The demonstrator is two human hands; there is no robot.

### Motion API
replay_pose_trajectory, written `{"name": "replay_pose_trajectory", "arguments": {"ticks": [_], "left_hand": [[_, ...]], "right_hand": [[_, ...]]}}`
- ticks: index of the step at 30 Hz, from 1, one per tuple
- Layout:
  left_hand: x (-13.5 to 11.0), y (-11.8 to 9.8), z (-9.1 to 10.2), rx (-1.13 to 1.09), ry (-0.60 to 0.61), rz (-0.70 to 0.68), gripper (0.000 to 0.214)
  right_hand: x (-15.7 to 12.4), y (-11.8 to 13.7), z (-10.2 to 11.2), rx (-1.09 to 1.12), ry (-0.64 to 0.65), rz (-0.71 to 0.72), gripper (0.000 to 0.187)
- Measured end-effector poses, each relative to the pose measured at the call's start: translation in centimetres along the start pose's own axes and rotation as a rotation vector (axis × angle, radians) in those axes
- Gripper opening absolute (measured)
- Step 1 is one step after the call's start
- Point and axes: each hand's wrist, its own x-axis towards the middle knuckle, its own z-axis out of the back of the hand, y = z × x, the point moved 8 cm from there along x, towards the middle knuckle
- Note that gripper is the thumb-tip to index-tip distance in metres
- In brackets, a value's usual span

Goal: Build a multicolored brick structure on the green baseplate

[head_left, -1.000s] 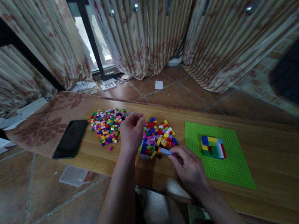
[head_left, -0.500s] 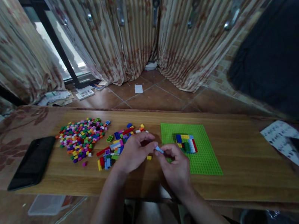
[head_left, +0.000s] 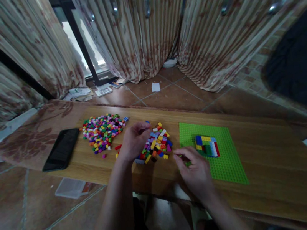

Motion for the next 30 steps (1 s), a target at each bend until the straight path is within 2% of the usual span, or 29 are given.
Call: {"name": "replay_pose_trajectory", "arguments": {"ticks": [5,10,13,18,24,27,30], "left_hand": [[-0.1,0.1,0.5,0.041,-0.020,-0.003,0.021],[-0.1,0.1,1.0,0.085,-0.027,-0.013,0.020],[-0.1,0.1,1.2,0.110,-0.003,-0.032,0.020],[-0.1,0.0,1.9,0.192,0.018,-0.085,0.018],[-0.2,0.1,2.6,0.239,0.031,-0.097,0.017],[-0.3,-0.1,2.7,0.258,0.045,-0.117,0.017],[-0.4,-0.3,2.1,0.273,0.135,-0.147,0.017]], "right_hand": [[-1.2,1.6,-3.7,-0.057,0.133,0.138,0.017],[-1.8,3.0,-6.1,-0.183,0.115,0.243,0.023],[-1.5,3.4,-7.0,-0.287,0.128,0.231,0.031],[-1.0,3.5,-7.6,-0.342,0.161,0.191,0.026],[-0.9,2.8,-7.8,-0.264,0.172,0.182,0.022],[-0.7,2.9,-7.2,-0.164,0.133,0.194,0.021],[-0.6,2.9,-6.1,-0.066,0.090,0.197,0.023]]}}
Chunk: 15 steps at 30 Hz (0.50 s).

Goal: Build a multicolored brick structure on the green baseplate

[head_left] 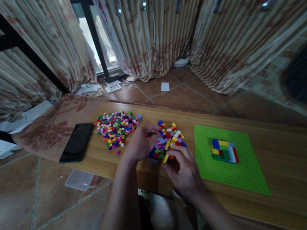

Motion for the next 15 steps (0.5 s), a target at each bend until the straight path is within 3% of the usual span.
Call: {"name": "replay_pose_trajectory", "arguments": {"ticks": [5,10,15], "left_hand": [[0.0,-0.3,-0.9,0.099,0.082,-0.008,0.022],[0.1,-0.3,-0.8,0.427,0.002,0.048,0.023],[0.3,-0.8,-0.1,0.423,-0.095,0.054,0.026]], "right_hand": [[-0.3,-0.9,1.7,0.125,-0.032,-0.067,0.026],[-0.4,-2.5,3.7,0.128,-0.056,-0.171,0.044],[-0.3,-4.2,7.6,-0.081,-0.058,-0.147,0.042]]}}
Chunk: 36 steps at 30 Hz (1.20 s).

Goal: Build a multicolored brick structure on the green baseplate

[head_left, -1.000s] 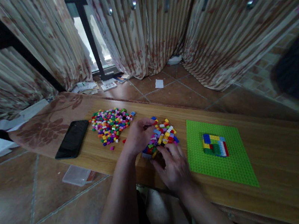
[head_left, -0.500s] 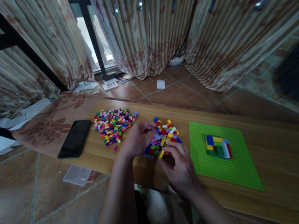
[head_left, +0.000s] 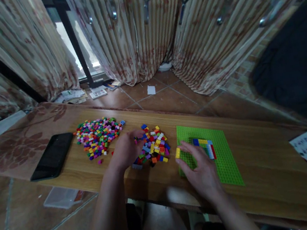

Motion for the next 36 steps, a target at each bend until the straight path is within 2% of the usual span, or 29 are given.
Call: {"name": "replay_pose_trajectory", "arguments": {"ticks": [2,4,6,8,10,13,18,25,36], "left_hand": [[0.1,-0.4,0.1,-0.032,-0.046,-0.008,0.022],[0.1,-1.3,-0.7,-0.090,-0.054,-0.035,0.019],[0.0,-2.8,-2.5,-0.182,0.006,-0.082,0.019],[-0.5,-4.7,-5.1,-0.272,0.121,-0.107,0.021],[-1.2,-6.6,-7.7,-0.267,0.206,-0.138,0.022],[-2.2,-8.8,-11.0,-0.220,0.264,-0.145,0.021],[-2.8,-9.4,-14.3,-0.161,0.272,-0.112,0.019],[-2.1,-9.1,-16.1,-0.102,0.245,-0.103,0.018],[-1.9,-9.4,-16.2,-0.082,0.238,-0.049,0.017]], "right_hand": [[0.2,-1.6,1.7,-0.087,0.006,-0.020,0.041],[0.2,-3.3,3.2,-0.159,0.012,-0.043,0.041],[0.2,-4.7,4.4,-0.193,0.010,-0.042,0.041],[0.1,-5.7,5.1,-0.219,0.006,-0.035,0.041],[0.0,-6.1,5.2,-0.234,0.022,-0.019,0.042],[-0.2,-6.3,4.7,-0.244,0.062,0.015,0.044],[-0.5,-6.4,4.2,-0.276,0.095,0.044,0.049],[-0.7,-6.3,4.5,-0.259,0.091,0.015,0.051],[-0.6,-8.4,6.8,-0.133,-0.065,-0.234,0.039]]}}
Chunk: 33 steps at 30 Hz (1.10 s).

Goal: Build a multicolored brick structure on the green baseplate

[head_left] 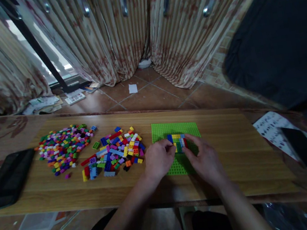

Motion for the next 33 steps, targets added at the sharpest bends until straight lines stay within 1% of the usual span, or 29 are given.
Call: {"name": "replay_pose_trajectory", "arguments": {"ticks": [5,11,16,19,24,28,33], "left_hand": [[0.1,0.1,0.1,-0.011,-0.003,0.068,0.014],[0.7,0.6,0.1,-0.023,0.012,0.140,0.011],[0.9,0.7,0.1,-0.011,0.002,0.185,0.012],[0.9,0.6,0.1,0.000,-0.006,0.192,0.012],[1.0,0.7,0.0,0.023,0.000,0.217,0.011],[1.2,0.7,0.1,0.037,-0.016,0.211,0.012],[1.2,0.9,-0.1,0.008,-0.006,0.184,0.012]], "right_hand": [[0.0,-1.2,-0.7,0.086,0.000,-0.153,0.045],[0.6,-1.3,-1.8,0.079,-0.011,-0.205,0.048],[1.2,-2.3,-2.2,0.092,-0.062,-0.300,0.052],[1.7,-3.0,-2.5,0.117,-0.066,-0.313,0.051],[2.8,-4.2,-3.3,0.180,0.000,-0.325,0.046],[3.3,-4.3,-3.5,0.145,0.027,-0.334,0.042],[3.0,-4.2,-3.3,0.179,0.017,-0.318,0.047]]}}
